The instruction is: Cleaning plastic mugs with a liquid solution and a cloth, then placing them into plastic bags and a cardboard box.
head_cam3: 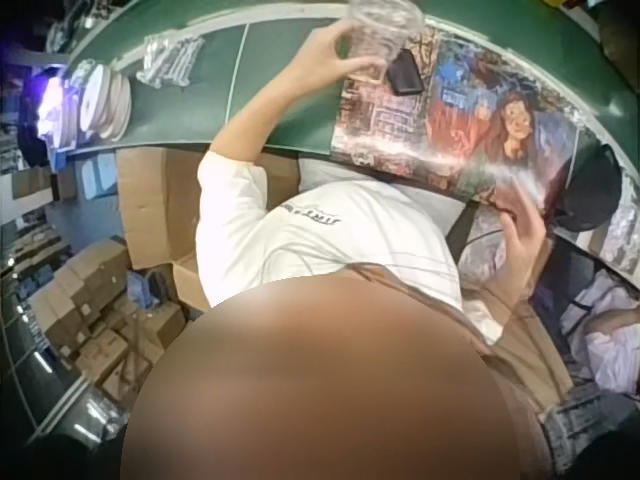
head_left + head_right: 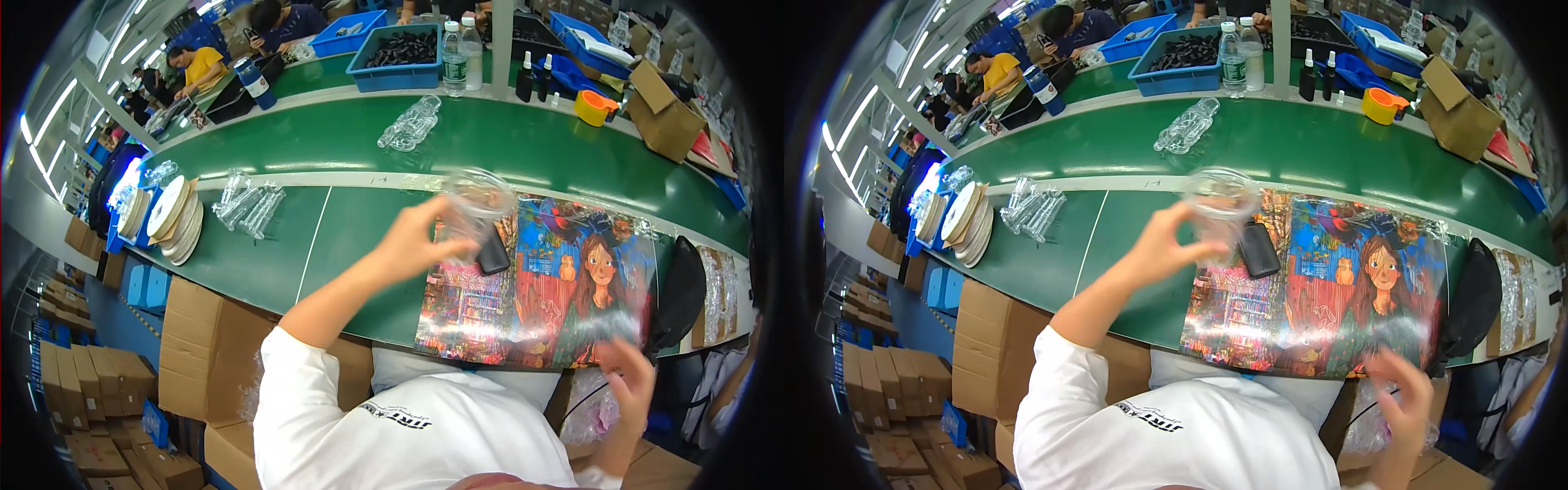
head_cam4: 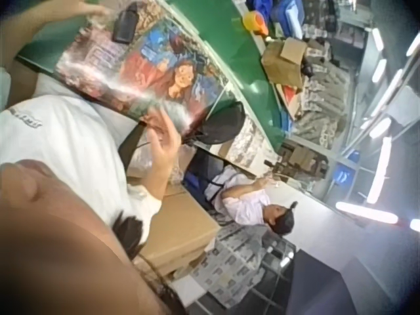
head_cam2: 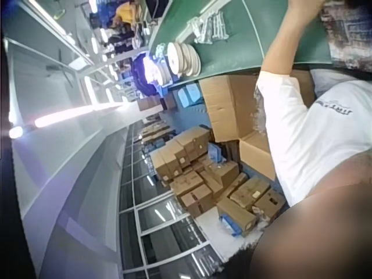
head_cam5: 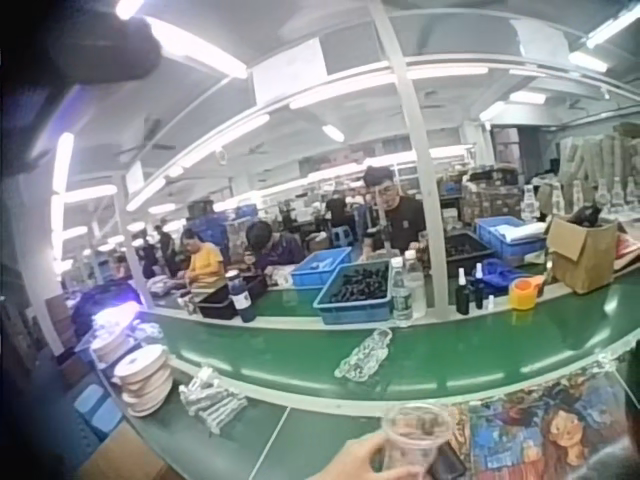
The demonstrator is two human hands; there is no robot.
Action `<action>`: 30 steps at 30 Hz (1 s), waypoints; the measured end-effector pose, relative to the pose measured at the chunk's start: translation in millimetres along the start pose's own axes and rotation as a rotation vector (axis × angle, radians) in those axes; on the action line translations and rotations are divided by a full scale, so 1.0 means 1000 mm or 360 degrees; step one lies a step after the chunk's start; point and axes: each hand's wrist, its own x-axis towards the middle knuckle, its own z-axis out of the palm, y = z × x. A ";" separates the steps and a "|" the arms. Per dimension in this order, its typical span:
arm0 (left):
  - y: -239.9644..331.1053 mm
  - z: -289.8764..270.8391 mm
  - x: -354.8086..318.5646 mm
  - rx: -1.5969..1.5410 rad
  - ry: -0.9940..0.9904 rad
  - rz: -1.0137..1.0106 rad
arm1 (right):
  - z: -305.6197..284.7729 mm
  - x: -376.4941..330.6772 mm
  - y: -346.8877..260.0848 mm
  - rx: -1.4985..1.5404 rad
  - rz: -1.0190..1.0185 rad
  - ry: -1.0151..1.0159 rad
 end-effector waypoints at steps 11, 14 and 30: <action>0.020 0.019 0.051 0.0220 -0.0238 -0.0068 | 0.128 0.183 0.053 0.1160 -0.0178 -0.0346; -0.048 -0.021 0.109 0.0347 0.0268 -0.0386 | 0.118 0.193 0.059 0.1392 -0.0110 -0.0113; -0.277 -0.140 0.142 0.0318 0.0273 -0.1500 | 0.105 0.199 0.068 0.1553 0.0207 -0.0104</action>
